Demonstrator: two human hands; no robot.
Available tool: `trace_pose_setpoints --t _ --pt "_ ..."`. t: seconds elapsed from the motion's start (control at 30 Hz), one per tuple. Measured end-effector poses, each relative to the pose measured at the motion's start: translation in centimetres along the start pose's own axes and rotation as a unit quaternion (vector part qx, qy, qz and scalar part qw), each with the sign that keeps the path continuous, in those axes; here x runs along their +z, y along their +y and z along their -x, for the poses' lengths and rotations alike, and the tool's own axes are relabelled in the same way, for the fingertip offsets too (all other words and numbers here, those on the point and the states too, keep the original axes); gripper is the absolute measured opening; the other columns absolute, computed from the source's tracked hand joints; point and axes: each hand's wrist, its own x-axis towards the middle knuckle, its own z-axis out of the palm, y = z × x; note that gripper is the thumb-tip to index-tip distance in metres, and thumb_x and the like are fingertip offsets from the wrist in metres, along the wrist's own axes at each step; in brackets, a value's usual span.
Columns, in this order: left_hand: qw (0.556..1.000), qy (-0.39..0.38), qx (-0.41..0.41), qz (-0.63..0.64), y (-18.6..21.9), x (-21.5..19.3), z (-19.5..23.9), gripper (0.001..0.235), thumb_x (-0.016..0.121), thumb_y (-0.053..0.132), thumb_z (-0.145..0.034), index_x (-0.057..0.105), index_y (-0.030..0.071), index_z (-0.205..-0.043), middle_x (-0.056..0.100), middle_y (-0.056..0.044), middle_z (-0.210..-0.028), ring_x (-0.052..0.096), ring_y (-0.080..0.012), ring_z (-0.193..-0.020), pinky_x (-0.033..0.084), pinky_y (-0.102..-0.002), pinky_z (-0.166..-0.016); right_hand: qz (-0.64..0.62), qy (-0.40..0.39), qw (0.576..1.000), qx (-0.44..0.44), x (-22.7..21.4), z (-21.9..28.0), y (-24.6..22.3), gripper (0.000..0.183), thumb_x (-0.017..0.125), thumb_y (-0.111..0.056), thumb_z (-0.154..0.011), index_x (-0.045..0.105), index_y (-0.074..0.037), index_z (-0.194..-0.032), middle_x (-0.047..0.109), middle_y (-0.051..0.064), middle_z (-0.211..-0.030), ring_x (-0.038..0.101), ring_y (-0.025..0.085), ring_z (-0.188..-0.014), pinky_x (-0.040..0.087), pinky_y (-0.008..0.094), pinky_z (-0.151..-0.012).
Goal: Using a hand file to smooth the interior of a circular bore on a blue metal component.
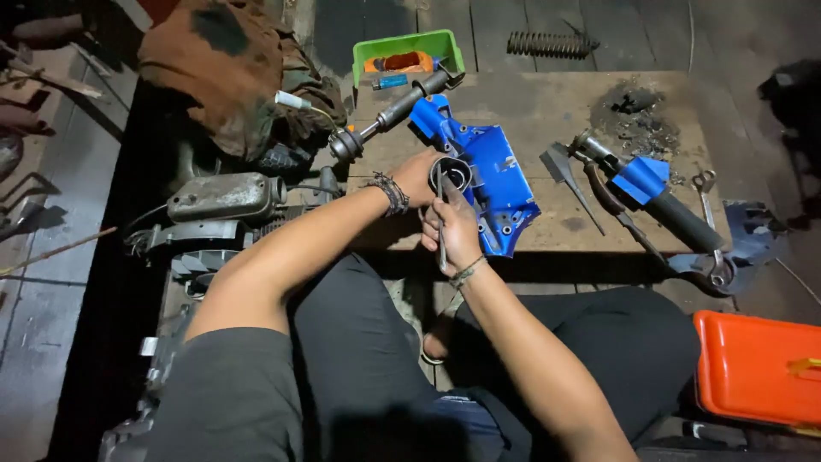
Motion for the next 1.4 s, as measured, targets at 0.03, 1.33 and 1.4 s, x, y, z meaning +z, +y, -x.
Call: trace_pose_setpoints --t 0.03,1.33,1.4 --pt "1.000 0.000 -0.001 -0.001 -1.4 0.5 -0.5 0.087 0.089 0.043 -0.066 0.053 0.018 -0.141 0.059 -0.014 -0.124 0.060 -0.0392 -0.123 0.046 -0.048 -0.110 -0.001 -0.001 1.000 0.000 0.9 0.4 0.0 0.061 0.046 -0.011 -0.104 0.022 -0.005 -0.160 0.031 -0.003 -0.062 0.037 0.009 -0.043 0.037 0.025 -0.031" --pt "1.000 0.000 -0.013 0.008 -0.5 0.4 -0.1 0.091 0.089 0.050 -0.062 0.053 0.022 -0.140 0.060 -0.014 -0.123 0.060 -0.0419 -0.122 0.049 -0.051 -0.108 0.042 0.036 0.998 -0.031 -2.5 -2.3 2.5 0.060 0.047 -0.010 -0.106 0.025 -0.013 -0.162 0.037 0.002 -0.059 0.042 0.014 -0.037 0.038 0.029 -0.026" --pt "1.000 -0.002 -0.017 0.010 -1.1 0.4 -0.4 0.087 0.090 0.048 -0.063 0.054 0.023 -0.139 0.060 -0.013 -0.123 0.059 -0.0420 -0.122 0.048 -0.051 -0.108 0.016 0.035 0.999 -0.018 -1.2 -1.2 1.8 0.059 0.046 -0.011 -0.106 0.025 -0.011 -0.161 0.035 0.000 -0.060 0.039 0.010 -0.039 0.036 0.026 -0.028"
